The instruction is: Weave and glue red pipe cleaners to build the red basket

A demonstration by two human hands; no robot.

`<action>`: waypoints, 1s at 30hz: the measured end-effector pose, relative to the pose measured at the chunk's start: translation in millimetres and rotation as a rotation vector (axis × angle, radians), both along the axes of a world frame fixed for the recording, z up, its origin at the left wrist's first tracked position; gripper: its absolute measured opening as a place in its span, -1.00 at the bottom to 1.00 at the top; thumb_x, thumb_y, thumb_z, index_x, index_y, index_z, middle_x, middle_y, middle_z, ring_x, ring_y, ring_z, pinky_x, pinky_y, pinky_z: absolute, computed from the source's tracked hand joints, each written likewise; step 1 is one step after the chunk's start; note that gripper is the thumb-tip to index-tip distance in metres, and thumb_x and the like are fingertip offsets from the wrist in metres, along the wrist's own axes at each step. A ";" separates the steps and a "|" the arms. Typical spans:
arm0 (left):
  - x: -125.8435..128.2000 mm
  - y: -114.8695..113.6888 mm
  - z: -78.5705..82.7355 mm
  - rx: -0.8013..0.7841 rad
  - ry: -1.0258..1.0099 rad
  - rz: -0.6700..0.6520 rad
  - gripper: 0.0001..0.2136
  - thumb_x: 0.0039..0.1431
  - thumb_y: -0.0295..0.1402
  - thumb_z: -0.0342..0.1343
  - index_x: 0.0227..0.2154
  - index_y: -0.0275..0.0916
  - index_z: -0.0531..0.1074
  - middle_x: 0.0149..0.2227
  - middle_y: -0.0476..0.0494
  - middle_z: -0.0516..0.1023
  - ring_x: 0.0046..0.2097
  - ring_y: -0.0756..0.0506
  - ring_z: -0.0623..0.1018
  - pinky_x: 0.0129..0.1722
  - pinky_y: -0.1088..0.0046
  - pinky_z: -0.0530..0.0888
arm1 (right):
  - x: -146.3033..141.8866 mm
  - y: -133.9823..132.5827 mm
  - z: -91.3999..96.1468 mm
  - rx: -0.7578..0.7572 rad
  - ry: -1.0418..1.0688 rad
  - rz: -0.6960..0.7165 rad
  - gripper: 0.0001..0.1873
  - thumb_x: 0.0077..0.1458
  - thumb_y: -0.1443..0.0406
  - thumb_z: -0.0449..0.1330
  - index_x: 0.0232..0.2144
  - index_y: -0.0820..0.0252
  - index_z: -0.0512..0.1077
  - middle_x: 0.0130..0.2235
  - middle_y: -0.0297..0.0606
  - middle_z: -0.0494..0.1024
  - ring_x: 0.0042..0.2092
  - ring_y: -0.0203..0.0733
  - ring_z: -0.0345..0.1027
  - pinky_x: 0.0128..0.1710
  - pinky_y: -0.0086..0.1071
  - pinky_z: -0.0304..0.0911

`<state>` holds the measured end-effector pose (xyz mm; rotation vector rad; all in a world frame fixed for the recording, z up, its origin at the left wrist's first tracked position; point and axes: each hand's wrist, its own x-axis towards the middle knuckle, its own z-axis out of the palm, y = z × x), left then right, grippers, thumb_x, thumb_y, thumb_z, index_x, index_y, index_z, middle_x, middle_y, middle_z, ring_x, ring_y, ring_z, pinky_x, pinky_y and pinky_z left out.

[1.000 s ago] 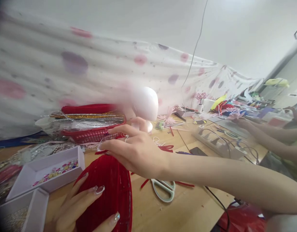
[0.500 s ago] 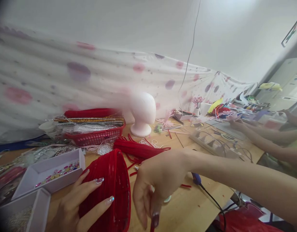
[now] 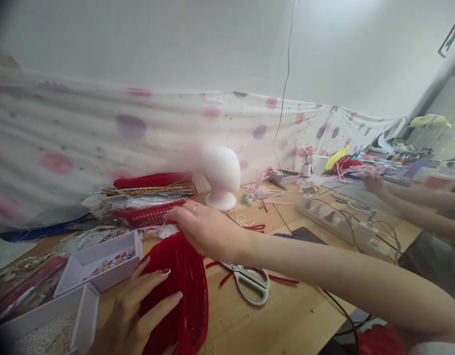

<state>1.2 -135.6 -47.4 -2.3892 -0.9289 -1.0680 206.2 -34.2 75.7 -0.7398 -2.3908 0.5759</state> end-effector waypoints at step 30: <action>1.4 3.1 1.1 0.035 -0.067 0.046 -0.61 0.34 -0.30 0.05 0.20 -0.13 0.31 0.21 -0.22 0.39 0.24 -0.32 0.48 0.18 -0.02 0.54 | 219.3 -154.7 100.8 0.257 0.526 -0.821 -0.71 -0.12 0.16 0.54 -0.32 0.10 0.64 -0.20 -0.23 0.68 -0.09 -0.04 0.57 -0.05 -0.09 0.47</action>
